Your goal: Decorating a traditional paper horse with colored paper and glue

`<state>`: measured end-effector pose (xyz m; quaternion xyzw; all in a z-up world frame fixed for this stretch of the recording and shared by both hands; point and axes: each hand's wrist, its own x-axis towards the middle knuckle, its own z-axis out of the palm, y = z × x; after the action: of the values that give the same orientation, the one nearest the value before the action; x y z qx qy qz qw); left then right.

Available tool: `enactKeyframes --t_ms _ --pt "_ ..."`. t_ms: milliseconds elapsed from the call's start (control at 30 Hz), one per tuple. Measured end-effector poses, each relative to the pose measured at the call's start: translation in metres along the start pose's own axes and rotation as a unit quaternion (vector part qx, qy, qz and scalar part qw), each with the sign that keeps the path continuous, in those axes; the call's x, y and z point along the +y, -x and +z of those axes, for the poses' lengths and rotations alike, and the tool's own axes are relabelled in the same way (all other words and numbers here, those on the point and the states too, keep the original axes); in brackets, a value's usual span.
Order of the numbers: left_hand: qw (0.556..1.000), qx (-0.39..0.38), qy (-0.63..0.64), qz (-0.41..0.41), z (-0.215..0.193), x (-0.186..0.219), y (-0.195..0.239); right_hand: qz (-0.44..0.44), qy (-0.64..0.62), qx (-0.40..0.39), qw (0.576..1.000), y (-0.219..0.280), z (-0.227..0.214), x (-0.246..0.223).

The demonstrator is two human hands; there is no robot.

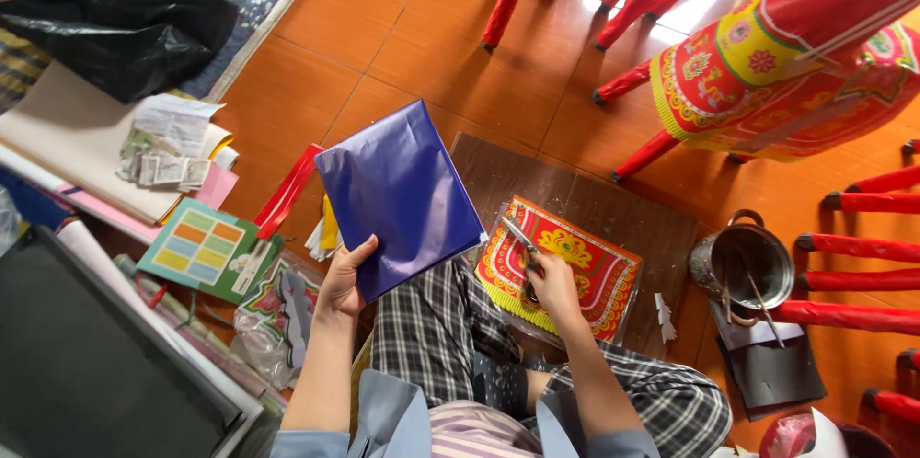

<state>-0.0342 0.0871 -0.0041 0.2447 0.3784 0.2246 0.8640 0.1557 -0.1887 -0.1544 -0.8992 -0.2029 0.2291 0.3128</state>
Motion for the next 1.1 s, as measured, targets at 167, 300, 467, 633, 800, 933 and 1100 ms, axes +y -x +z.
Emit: enactKeyframes --t_ms 167,300,467,633,800,933,1100 --pt "0.999 -0.017 -0.027 0.011 0.010 -0.002 0.002 -0.172 -0.361 0.051 0.915 0.057 -0.088 -0.137" --pt "0.998 -0.027 -0.061 0.020 0.012 -0.009 0.005 -0.199 -0.366 0.008 0.909 0.075 -0.103 -0.173" --pt "0.994 -0.079 -0.057 0.050 -0.009 -0.021 -0.006 -0.163 -0.380 0.000 0.911 0.065 -0.086 -0.164" --pt "0.984 -0.157 -0.040 0.077 -0.028 -0.029 -0.019 -0.125 -0.406 0.005 0.905 0.065 -0.080 -0.169" --pt "0.971 -0.220 0.006 0.097 -0.049 -0.035 -0.032 -0.150 -0.527 -0.066 0.834 0.054 -0.063 -0.148" --pt "0.959 -0.257 0.043 0.112 -0.069 -0.044 -0.049 -0.175 -0.525 -0.069 0.830 0.076 -0.085 -0.180" --pt "0.952 -0.283 0.025 0.117 -0.088 -0.047 -0.062 -0.262 -0.299 0.006 0.918 0.084 -0.106 -0.197"
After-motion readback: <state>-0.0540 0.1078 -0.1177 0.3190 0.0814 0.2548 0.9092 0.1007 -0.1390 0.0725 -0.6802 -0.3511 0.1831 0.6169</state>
